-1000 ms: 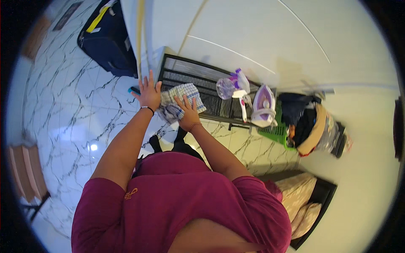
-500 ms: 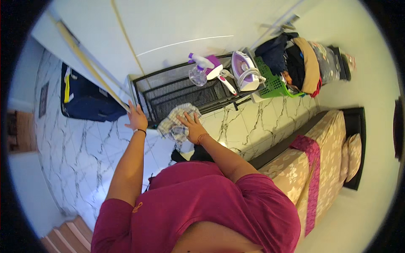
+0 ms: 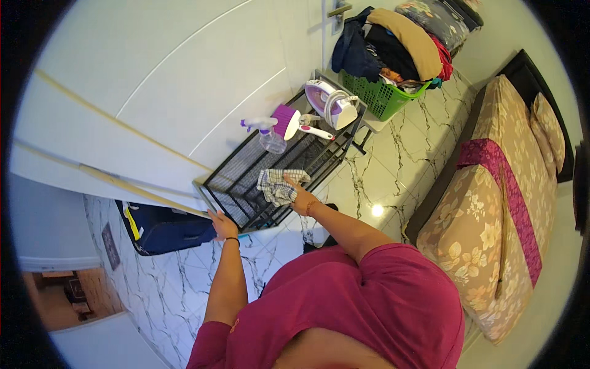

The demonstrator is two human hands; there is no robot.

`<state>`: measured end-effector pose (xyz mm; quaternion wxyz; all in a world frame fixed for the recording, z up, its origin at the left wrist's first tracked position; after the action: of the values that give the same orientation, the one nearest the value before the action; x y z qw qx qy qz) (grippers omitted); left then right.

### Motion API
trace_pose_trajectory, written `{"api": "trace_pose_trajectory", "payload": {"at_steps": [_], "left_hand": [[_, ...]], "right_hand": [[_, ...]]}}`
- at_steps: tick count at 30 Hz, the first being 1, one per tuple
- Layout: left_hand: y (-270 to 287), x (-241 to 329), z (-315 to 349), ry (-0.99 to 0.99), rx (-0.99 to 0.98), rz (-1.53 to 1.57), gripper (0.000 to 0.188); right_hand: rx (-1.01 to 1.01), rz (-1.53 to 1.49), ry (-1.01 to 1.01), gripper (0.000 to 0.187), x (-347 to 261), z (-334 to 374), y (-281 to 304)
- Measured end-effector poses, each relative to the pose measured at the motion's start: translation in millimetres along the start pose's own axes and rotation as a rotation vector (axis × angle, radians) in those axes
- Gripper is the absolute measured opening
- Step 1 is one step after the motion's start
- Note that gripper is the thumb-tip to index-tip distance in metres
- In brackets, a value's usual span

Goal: Wiping down a shelving unit and an interior window frame with a cloth.

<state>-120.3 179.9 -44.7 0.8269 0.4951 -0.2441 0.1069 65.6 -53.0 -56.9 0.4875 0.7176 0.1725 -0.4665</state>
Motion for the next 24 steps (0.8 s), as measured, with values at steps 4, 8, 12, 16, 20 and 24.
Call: {"api": "trace_pose_trajectory", "payload": {"at_steps": [4, 8, 12, 16, 20, 24], "left_hand": [[-1.1, 6.8, 1.9, -0.015, -0.031, 0.016, 0.052], [-4.2, 15.9, 5.0, -0.034, -0.025, 0.013, 0.054], [-3.9, -2.7, -6.2, 0.022, 0.003, 0.015, 0.063], [13.8, 14.4, 19.6, 0.049, 0.143, -0.263, 0.076], [-8.9, 65.2, 73.8, -0.222, 0.185, -0.549, 0.07], [-103.0, 125.4, 119.0, -0.399, -0.149, -0.506, 0.075]], "right_hand": [[0.008, 0.081, -0.371, 0.069, 51.2, 10.8, 43.2], [0.105, 0.168, -0.463, 0.046, 138.2, 53.4, 115.5], [0.121, -0.22, -0.548, 0.039, 121.2, 117.8, 169.2], [0.297, -0.7, -0.856, 0.047, 152.4, 166.0, 223.6], [0.508, -0.419, -0.591, 0.046, 122.8, 126.1, 320.4], [0.265, -0.292, -0.17, 0.039, 141.7, 28.4, 366.1]]}}
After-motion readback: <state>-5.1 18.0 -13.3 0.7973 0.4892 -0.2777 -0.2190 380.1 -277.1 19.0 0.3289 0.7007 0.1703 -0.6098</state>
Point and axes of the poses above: each hand's wrist, its own z-axis away from the middle knuckle, its own y-axis out of the back of the hand, x = y × z, the point moved 5 cm from there along -z, towards the middle knuckle, and after that the axes turned 15 degrees about -x, right-handed, at the moved point
